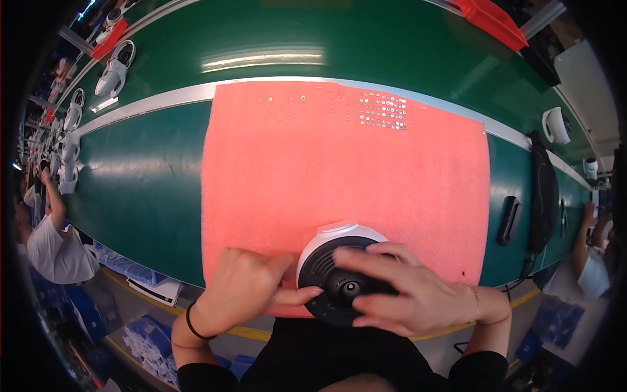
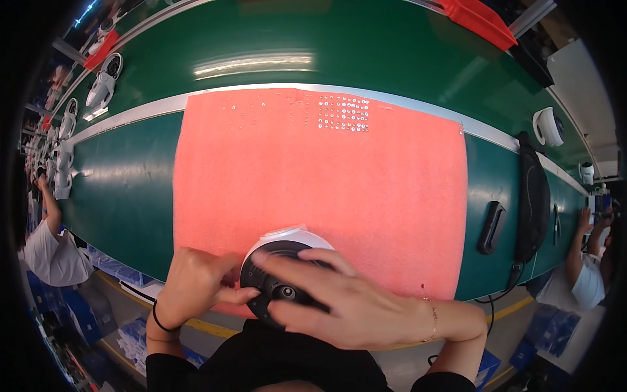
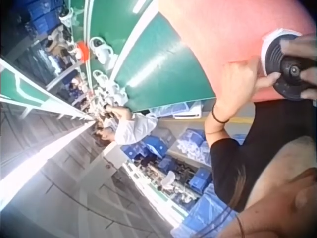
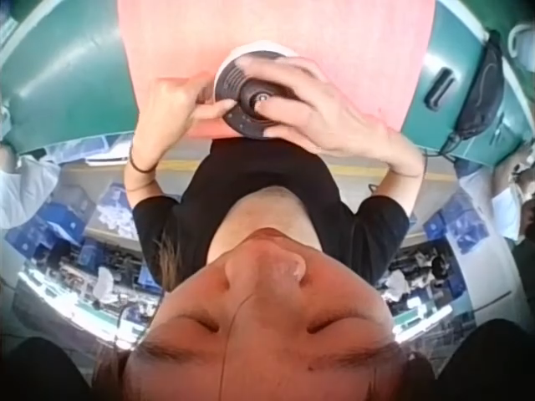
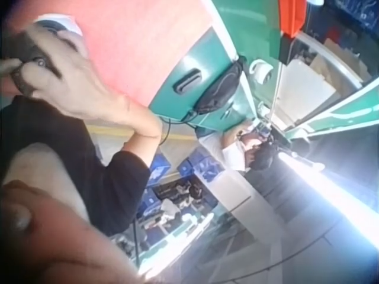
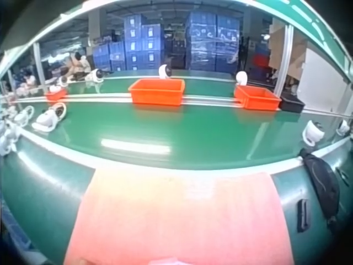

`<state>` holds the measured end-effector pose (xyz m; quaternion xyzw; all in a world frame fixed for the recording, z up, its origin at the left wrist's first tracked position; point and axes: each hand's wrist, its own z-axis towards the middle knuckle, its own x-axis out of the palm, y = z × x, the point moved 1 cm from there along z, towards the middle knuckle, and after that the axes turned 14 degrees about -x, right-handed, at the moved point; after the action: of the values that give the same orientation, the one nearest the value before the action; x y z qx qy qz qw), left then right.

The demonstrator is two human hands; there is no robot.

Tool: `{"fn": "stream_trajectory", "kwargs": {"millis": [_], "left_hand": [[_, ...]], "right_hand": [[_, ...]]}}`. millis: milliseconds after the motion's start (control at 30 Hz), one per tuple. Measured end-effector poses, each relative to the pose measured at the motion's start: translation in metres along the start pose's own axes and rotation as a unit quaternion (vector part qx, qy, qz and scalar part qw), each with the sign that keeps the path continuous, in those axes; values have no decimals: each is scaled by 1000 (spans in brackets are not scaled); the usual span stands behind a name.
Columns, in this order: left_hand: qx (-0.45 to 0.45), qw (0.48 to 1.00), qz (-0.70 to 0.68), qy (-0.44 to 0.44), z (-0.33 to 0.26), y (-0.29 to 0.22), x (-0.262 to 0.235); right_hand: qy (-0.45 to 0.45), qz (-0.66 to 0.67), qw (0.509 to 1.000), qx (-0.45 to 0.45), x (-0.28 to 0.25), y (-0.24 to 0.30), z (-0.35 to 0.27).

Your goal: Assemble security camera components, including housing and internal modules, on a factory production line.

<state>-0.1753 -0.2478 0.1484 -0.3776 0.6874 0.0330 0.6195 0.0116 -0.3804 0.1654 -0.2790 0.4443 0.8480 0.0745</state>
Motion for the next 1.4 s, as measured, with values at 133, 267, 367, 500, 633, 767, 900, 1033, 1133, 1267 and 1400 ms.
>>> {"fn": "stream_trajectory", "kwargs": {"millis": [133, 267, 367, 500, 633, 767, 900, 1033, 1133, 1267, 1400], "left_hand": [[-77, 991, -67, 89, 11, 5, 5], [-87, 907, -367, 187, 6, -1, 22], [-112, 873, -437, 183, -4, -9, 25], [-50, 903, -421, 62, -3, -21, 14], [-12, 939, -342, -31, 5, -17, 3], [5, 931, -362, -51, 37, -4, -13], [73, 808, -583, -46, 68, 31, -14], [49, 662, -742, -97, 106, 22, 0], [-27, 573, -805, -152, 125, 7, 4], [4, 562, -800, -209, 146, 0, -4], [-10, 582, -799, -151, 173, 13, -13]], "right_hand": [[-98, 7, 975, 201, 6, -24, -33], [-107, 280, 879, 370, 9, -24, -29], [-148, 277, 888, 337, 11, -23, -30], [-152, 192, 917, 314, 4, -15, -7], [-210, 52, 965, 149, 3, -45, 4], [-261, 49, 949, 170, -12, -55, 22], [-282, 108, 951, 72, -15, -68, 36], [-321, -1, 945, 63, -6, -88, 60], [-371, -117, 919, 58, 0, -101, 71], [-396, -101, 913, 8, -11, -111, 78], [-428, -43, 902, 48, -25, -133, 87]]}}
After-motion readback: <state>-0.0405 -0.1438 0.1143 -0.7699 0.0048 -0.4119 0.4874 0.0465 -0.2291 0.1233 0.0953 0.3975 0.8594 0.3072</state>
